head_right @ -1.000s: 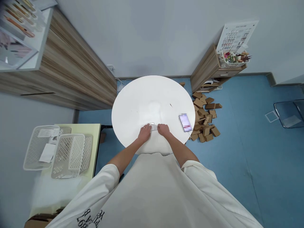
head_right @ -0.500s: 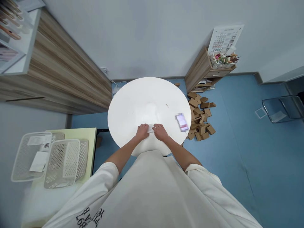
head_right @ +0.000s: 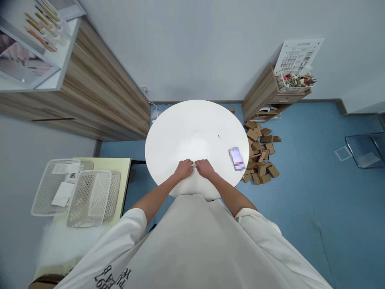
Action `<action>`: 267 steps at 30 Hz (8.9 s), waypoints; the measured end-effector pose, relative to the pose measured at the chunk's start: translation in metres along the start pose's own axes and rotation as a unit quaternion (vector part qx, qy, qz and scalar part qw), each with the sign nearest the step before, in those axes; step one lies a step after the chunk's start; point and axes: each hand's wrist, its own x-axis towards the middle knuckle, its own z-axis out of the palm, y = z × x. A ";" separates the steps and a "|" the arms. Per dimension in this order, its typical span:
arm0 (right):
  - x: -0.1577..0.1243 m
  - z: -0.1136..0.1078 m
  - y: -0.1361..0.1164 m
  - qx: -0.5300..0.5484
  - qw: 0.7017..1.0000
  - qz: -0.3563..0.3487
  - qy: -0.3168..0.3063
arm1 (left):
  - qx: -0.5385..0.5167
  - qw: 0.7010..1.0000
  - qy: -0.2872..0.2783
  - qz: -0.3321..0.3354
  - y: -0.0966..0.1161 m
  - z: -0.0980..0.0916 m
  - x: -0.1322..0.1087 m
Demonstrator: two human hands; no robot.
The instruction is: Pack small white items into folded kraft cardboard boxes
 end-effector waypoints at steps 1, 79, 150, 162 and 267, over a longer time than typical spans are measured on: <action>0.005 -0.002 0.001 -0.006 1.000 0.003 0.015 | 0.016 1.000 0.022 -0.003 0.001 -0.001 0.002; 0.005 0.049 -0.019 0.312 0.842 0.425 0.114 | 0.062 0.995 -0.070 0.028 -0.011 0.021 -0.038; -0.021 0.048 -0.033 -0.016 0.998 0.058 0.007 | 0.002 0.999 -0.048 -0.005 -0.013 0.025 -0.022; 0.026 0.004 -0.031 -0.005 0.989 0.121 -0.089 | -0.316 0.928 0.024 -0.198 -0.015 0.029 -0.018; -0.106 0.354 -0.664 -0.189 0.880 -0.417 -0.129 | -0.129 0.820 0.204 -0.518 -0.179 0.195 -0.808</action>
